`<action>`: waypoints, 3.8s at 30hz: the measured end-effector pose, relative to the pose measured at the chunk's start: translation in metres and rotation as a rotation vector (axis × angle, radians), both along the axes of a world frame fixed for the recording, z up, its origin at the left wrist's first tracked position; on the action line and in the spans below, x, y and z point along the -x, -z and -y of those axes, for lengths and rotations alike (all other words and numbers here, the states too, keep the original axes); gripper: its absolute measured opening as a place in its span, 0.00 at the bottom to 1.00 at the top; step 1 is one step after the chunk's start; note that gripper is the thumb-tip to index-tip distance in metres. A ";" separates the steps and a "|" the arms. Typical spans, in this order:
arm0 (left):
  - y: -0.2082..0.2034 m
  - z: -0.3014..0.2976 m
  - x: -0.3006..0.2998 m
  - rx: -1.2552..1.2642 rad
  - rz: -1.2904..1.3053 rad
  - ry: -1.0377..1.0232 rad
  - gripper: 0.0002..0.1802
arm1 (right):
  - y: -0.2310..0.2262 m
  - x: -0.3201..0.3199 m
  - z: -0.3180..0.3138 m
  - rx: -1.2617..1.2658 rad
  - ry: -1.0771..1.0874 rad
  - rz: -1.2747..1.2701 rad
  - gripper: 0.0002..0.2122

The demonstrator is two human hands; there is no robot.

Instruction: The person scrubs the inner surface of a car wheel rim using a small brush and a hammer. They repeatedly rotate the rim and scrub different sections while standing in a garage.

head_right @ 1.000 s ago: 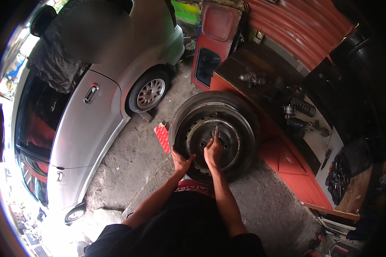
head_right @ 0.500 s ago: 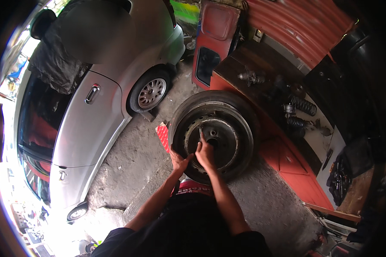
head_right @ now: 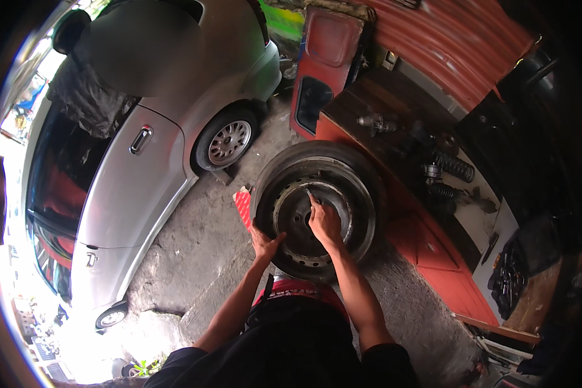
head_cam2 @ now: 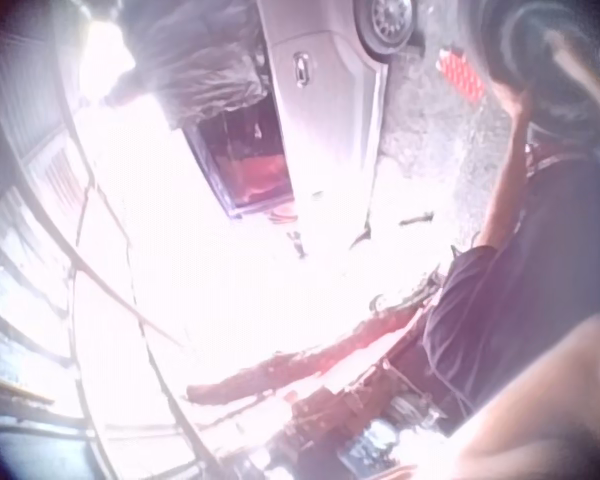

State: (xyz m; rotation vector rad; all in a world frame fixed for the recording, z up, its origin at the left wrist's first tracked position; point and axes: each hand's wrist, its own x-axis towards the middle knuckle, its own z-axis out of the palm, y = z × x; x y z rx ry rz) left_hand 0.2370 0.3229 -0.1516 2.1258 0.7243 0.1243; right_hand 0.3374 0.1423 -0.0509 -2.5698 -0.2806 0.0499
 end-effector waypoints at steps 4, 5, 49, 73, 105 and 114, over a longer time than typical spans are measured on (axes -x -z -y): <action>0.000 -0.006 0.003 0.039 -0.045 -0.024 0.70 | -0.006 0.000 0.026 0.008 -0.046 -0.003 0.17; 0.004 -0.006 0.008 0.028 -0.024 -0.030 0.70 | -0.005 0.001 0.040 -0.023 -0.051 0.016 0.17; -0.017 0.003 0.006 -0.006 -0.117 -0.040 0.70 | 0.000 0.009 0.106 -0.231 0.146 0.011 0.20; -0.144 -0.026 -0.075 -0.371 -0.579 0.703 0.23 | 0.021 0.058 0.108 -0.325 0.357 0.037 0.18; -0.007 -0.001 -0.012 -0.230 0.126 0.056 0.43 | -0.015 -0.013 0.013 0.331 -0.223 -0.082 0.29; -0.004 0.001 -0.008 -0.198 0.112 0.029 0.43 | -0.021 -0.008 0.033 0.262 -0.115 -0.150 0.24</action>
